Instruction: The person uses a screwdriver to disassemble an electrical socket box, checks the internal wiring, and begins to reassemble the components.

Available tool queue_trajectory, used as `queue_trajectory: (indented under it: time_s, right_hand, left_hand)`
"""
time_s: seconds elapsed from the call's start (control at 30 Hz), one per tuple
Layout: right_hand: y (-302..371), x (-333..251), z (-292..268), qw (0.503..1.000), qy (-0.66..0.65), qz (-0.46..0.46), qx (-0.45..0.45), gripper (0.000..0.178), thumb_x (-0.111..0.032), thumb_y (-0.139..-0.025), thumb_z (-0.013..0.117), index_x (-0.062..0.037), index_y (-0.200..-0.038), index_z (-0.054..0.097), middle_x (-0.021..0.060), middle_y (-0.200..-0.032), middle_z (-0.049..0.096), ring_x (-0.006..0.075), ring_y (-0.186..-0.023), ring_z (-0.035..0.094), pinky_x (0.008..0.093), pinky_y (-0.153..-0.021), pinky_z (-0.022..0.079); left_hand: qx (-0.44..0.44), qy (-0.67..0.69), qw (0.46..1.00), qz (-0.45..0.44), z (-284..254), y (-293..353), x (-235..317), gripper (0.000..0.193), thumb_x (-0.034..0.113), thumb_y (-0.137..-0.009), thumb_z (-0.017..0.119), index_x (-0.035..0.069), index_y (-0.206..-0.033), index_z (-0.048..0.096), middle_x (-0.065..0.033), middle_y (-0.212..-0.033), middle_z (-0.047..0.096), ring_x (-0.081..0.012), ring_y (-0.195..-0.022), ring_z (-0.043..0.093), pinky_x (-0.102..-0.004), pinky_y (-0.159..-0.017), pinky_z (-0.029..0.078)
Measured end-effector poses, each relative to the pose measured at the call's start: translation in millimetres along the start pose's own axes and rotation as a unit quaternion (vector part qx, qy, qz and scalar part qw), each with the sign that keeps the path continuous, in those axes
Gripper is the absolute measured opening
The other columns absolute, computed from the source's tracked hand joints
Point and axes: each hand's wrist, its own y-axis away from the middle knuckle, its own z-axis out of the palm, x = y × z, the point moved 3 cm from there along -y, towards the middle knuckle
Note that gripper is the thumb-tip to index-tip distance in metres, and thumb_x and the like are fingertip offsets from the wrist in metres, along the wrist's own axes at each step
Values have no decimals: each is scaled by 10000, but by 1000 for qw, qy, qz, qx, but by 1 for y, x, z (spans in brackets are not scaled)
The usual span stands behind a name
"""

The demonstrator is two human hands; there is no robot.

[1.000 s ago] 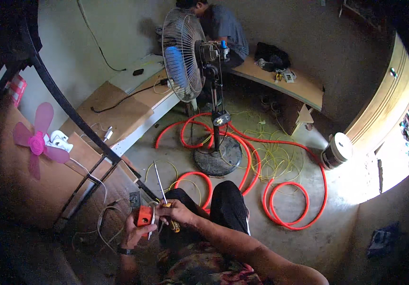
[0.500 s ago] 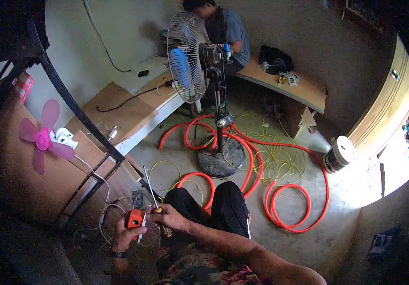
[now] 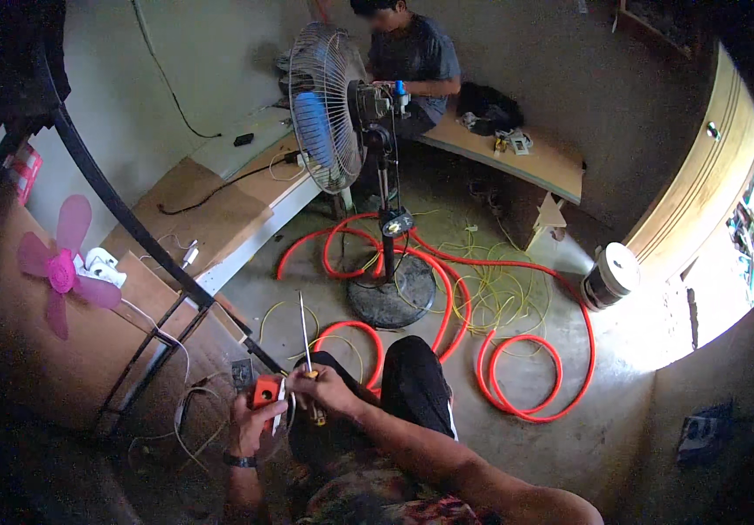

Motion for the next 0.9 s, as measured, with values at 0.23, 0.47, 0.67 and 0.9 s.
queue_trajectory:
  time_s: [0.23, 0.47, 0.67, 0.9]
  right_hand:
    - [13, -12, -14, 998, -31, 46, 16, 99, -119, -931, 677, -37, -983, 656, 44, -809, 664, 125, -623, 605, 280, -565, 489]
    - [13, -16, -6, 997, -48, 53, -5, 131, -136, -943, 674, -31, -1014, 641, 51, -812, 672, 131, -653, 643, 291, -583, 530]
    - [23, -30, -3, 987, -80, 138, 1, 137, -139, -942, 680, -30, -1012, 635, 53, -834, 678, 142, -651, 651, 297, -579, 539]
    - [25, -10, 4, 983, 79, -160, 49, 87, -111, -947, 678, -44, -983, 636, 5, -798, 636, 87, -634, 593, 263, -574, 509]
  left_hand:
    - [-45, -29, 998, 33, 19, 1, 29, 474, 160, -713, 870, 51, -1131, 674, -11, -1005, 689, -133, -900, 645, -308, -817, 518]
    - [-42, 14, 999, 30, 10, -9, -1, 485, 154, -722, 867, 48, -1148, 661, -13, -1021, 687, -139, -924, 647, -305, -829, 522]
    - [-109, 47, 992, 45, 11, -9, -4, 529, 152, -721, 860, 50, -1188, 633, -20, -1041, 677, -148, -960, 644, -323, -864, 519]
    - [-14, 15, 1000, 15, 11, 0, 8, 489, 149, -713, 851, 51, -1149, 652, -21, -1027, 677, -146, -917, 646, -316, -853, 518]
